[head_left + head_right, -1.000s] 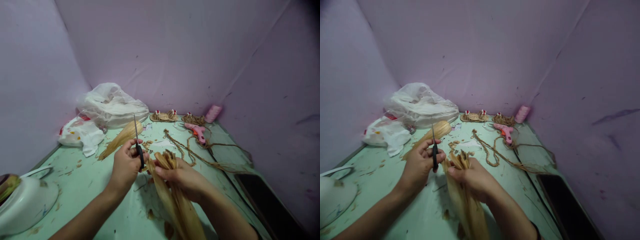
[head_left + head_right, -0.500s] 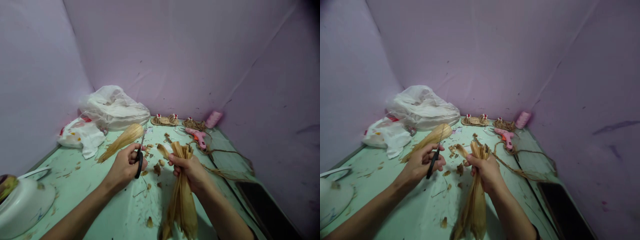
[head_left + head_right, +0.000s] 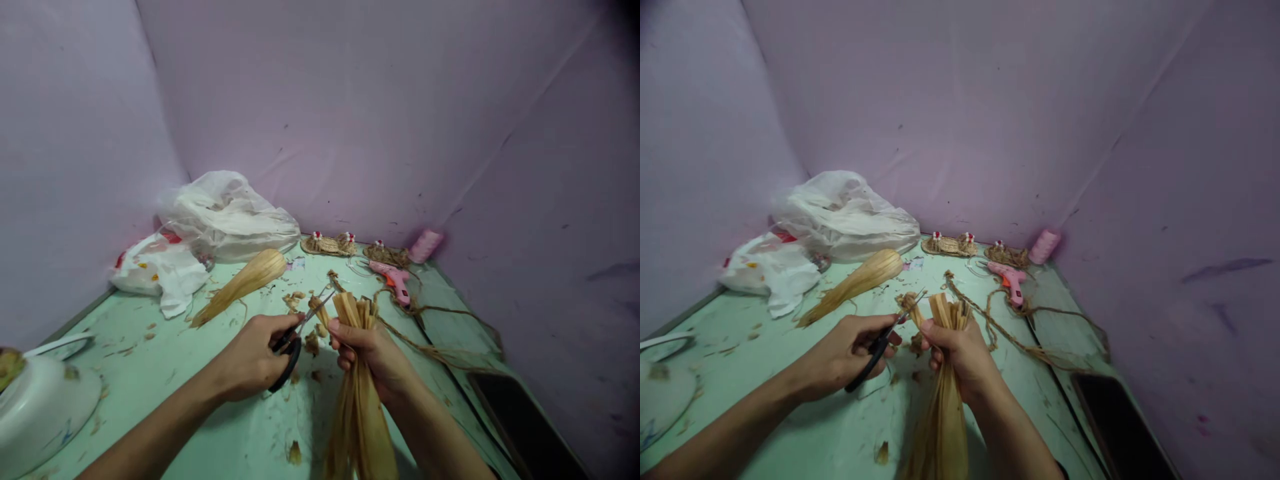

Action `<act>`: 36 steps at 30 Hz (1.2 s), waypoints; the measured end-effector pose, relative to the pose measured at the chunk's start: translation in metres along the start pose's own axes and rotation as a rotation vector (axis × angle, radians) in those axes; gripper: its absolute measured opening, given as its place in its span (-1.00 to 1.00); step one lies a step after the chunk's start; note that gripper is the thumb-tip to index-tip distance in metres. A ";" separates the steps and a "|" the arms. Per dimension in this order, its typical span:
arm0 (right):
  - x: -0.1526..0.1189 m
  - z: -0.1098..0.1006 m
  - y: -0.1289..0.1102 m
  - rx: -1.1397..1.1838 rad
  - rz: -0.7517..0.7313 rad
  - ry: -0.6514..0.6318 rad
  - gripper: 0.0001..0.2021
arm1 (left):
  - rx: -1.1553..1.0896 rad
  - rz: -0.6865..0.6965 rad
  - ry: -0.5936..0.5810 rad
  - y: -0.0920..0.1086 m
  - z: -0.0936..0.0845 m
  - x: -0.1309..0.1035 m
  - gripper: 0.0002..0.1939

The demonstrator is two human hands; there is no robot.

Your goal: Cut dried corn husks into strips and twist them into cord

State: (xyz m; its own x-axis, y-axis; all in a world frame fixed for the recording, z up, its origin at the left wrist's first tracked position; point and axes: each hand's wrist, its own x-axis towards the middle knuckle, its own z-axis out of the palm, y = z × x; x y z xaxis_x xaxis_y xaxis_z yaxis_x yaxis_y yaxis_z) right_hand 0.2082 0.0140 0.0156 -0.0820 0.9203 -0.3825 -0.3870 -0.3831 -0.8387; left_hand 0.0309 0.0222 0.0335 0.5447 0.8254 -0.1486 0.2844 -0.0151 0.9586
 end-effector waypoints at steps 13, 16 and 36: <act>-0.003 -0.003 -0.010 -0.116 0.012 -0.006 -0.74 | -0.025 -0.075 0.003 -0.006 -0.002 0.004 -0.66; -0.003 -0.002 -0.009 -0.130 0.021 -0.018 -0.74 | -0.060 -0.162 -0.008 -0.005 -0.001 0.004 -0.64; -0.002 0.012 0.015 -0.082 -0.017 -0.037 -0.60 | -0.050 -0.183 0.430 0.006 0.004 0.003 -0.60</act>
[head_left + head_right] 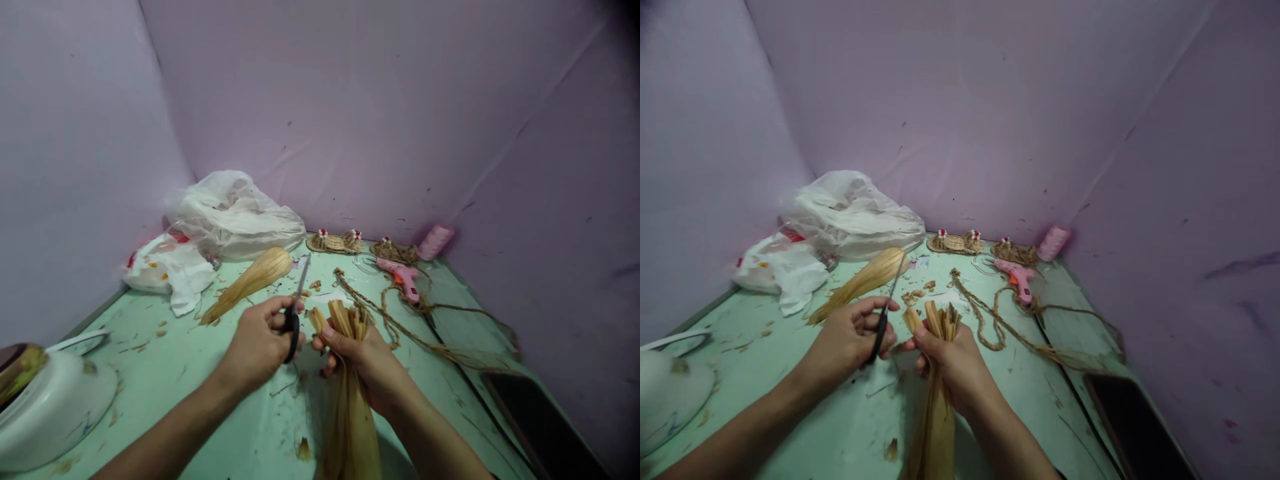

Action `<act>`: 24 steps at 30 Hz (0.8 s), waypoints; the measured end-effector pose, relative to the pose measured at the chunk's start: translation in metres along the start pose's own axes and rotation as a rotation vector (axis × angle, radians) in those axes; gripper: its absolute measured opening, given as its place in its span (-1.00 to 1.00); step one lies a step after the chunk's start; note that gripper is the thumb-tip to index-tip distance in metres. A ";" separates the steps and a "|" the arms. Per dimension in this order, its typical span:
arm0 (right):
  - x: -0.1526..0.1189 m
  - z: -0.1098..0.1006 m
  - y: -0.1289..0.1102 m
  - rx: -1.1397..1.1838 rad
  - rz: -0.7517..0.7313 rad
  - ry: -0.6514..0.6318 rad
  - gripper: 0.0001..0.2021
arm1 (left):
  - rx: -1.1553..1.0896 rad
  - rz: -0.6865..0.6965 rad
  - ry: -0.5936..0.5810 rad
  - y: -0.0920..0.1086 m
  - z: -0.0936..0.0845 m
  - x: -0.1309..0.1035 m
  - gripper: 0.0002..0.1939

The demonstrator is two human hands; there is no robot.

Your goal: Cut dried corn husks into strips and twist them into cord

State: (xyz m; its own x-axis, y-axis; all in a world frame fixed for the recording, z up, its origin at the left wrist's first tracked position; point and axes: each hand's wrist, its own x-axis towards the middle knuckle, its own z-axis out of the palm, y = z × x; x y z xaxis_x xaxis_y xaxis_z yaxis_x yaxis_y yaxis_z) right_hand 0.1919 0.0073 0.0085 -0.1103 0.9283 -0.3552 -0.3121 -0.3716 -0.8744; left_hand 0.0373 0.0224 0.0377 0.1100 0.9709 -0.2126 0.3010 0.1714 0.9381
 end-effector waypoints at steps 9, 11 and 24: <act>-0.001 -0.005 -0.005 -0.172 0.009 0.067 -0.66 | 1.092 0.004 0.532 -0.019 -0.072 0.052 -0.63; -0.001 -0.005 -0.005 -0.149 0.016 0.040 -0.68 | 1.159 0.009 0.453 -0.031 -0.069 0.059 -0.63; 0.000 -0.010 -0.011 -0.147 -0.026 0.036 -0.70 | -0.047 -0.048 0.250 -0.008 -0.073 0.050 -0.67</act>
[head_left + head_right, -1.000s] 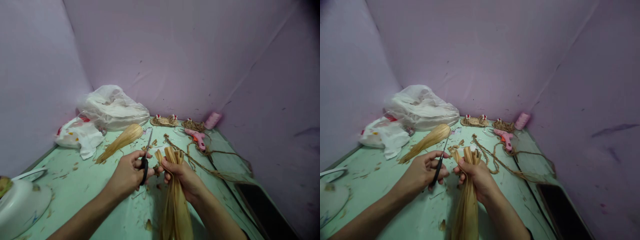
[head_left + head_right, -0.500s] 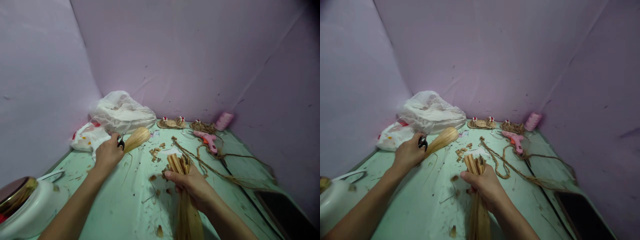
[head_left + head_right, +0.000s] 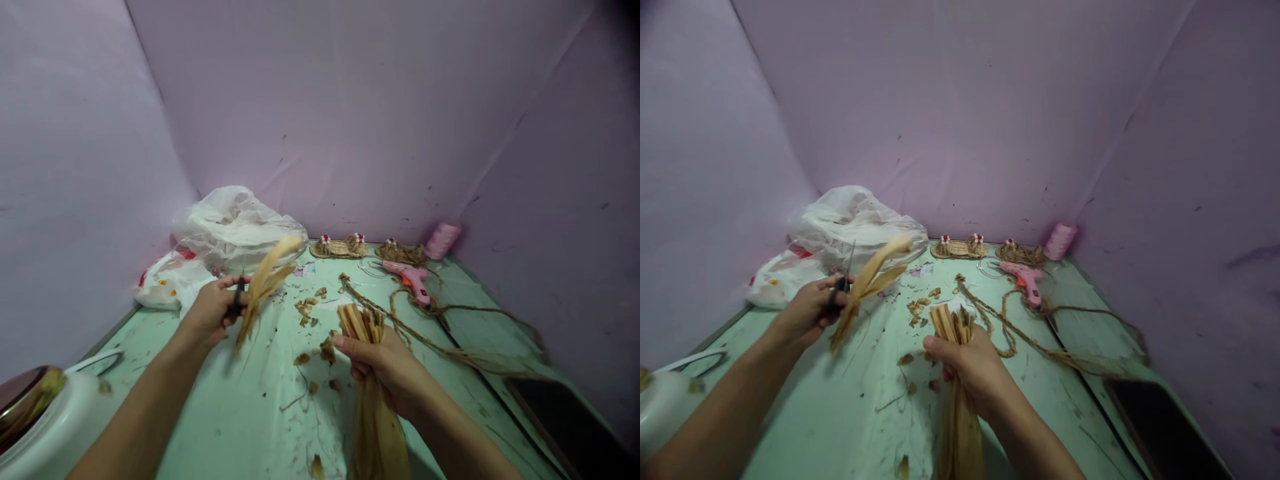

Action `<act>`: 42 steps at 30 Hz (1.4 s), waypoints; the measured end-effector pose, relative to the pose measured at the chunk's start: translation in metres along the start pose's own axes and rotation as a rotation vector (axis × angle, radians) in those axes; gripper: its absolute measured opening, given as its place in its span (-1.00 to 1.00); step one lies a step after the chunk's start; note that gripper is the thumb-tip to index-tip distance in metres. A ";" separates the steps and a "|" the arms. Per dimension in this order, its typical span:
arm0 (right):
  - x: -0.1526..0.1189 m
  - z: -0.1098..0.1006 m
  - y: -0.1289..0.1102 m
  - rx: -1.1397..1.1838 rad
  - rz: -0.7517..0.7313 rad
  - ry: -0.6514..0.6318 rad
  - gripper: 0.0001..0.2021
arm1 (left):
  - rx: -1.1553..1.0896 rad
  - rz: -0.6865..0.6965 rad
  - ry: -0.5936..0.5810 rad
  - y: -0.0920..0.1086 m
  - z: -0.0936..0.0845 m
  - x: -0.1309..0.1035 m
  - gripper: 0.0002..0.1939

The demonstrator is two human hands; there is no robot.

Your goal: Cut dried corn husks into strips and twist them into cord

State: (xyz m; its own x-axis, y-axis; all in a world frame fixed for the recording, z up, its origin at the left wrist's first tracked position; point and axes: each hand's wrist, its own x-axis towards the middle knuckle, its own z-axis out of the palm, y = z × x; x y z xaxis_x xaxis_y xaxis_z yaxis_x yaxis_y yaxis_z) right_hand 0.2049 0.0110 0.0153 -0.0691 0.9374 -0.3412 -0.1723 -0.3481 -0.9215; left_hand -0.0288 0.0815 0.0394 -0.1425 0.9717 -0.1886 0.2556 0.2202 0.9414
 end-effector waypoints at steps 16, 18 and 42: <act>0.002 -0.007 -0.005 0.046 -0.017 0.014 -0.68 | 0.924 0.138 0.293 0.015 -0.031 -0.011 -0.65; 0.002 -0.010 -0.006 0.060 -0.011 0.030 -0.67 | 0.836 0.176 0.231 0.012 -0.002 -0.025 -0.57; 0.005 -0.022 -0.012 0.034 -0.055 0.053 -0.68 | 1.029 0.150 -0.039 -0.005 0.025 -0.016 -0.74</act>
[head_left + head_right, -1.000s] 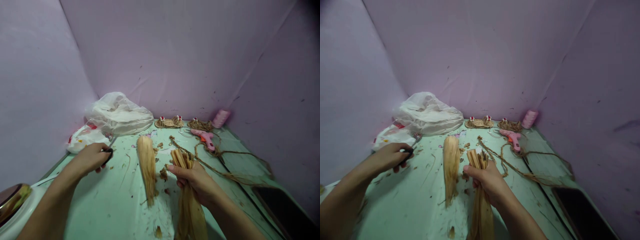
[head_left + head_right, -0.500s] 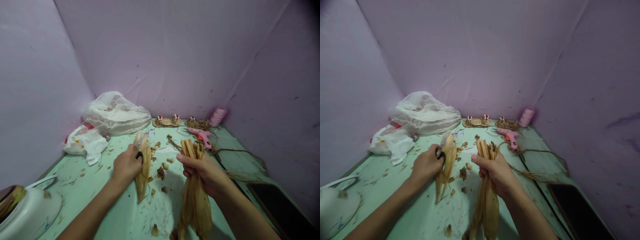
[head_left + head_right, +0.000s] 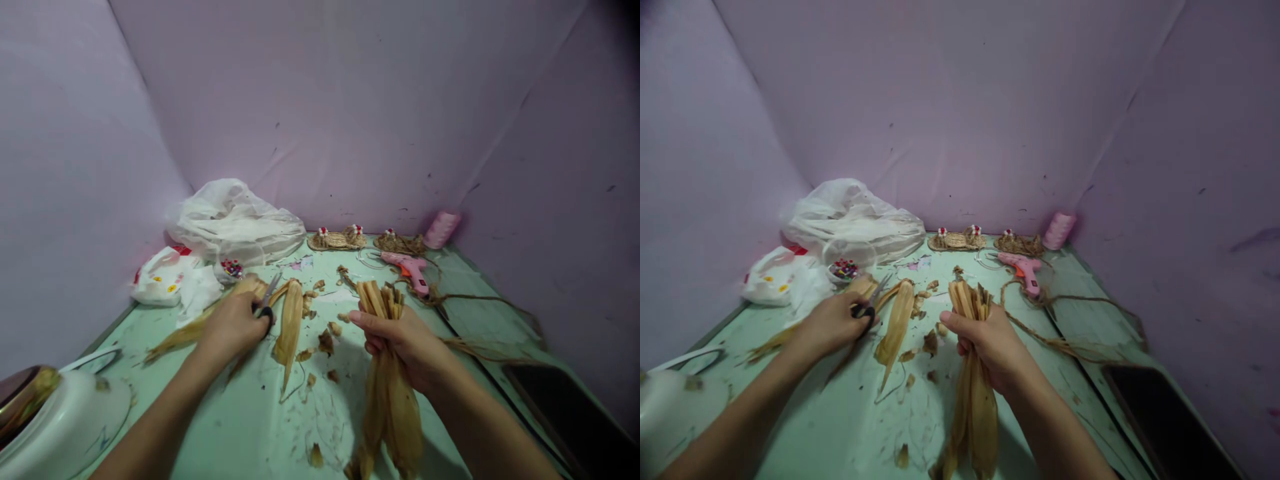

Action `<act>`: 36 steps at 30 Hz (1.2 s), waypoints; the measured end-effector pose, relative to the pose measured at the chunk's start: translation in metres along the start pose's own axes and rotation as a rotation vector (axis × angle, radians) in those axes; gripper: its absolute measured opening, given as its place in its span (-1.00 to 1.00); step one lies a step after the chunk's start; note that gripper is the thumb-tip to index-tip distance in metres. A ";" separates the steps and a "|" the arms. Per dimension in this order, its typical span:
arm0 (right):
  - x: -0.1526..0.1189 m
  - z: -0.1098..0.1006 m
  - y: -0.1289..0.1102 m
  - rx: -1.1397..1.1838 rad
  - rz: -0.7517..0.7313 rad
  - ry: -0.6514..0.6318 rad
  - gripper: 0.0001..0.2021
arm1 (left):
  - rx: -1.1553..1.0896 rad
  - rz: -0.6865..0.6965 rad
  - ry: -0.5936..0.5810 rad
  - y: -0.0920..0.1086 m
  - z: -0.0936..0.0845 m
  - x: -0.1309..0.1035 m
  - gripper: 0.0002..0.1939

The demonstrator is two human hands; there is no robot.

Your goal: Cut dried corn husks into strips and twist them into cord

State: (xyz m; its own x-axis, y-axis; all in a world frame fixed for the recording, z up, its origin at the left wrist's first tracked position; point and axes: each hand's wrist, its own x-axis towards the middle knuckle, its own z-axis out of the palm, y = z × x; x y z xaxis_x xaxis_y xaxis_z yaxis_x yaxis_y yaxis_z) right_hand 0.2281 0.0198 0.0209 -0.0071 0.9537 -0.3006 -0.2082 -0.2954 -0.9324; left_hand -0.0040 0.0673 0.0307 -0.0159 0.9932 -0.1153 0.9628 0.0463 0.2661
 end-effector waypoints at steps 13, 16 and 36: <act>-0.001 0.001 0.003 -0.043 -0.015 -0.003 -0.67 | 0.093 -0.119 0.273 -0.015 -0.014 0.012 -0.55; -0.001 0.002 0.003 -0.070 -0.010 -0.003 -0.66 | 0.220 -0.158 0.318 -0.028 -0.030 0.021 -0.48; 0.000 0.004 0.003 -0.081 -0.005 0.014 -0.65 | 0.089 -0.329 0.406 -0.070 -0.061 0.063 -0.56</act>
State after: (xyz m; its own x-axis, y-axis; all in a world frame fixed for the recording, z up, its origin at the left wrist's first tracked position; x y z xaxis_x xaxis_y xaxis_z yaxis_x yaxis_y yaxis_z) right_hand 0.2231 0.0187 0.0188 0.0076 0.9545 -0.2980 -0.1279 -0.2947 -0.9470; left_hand -0.0889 0.1328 0.0636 -0.4074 0.8898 0.2056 0.9082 0.3710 0.1939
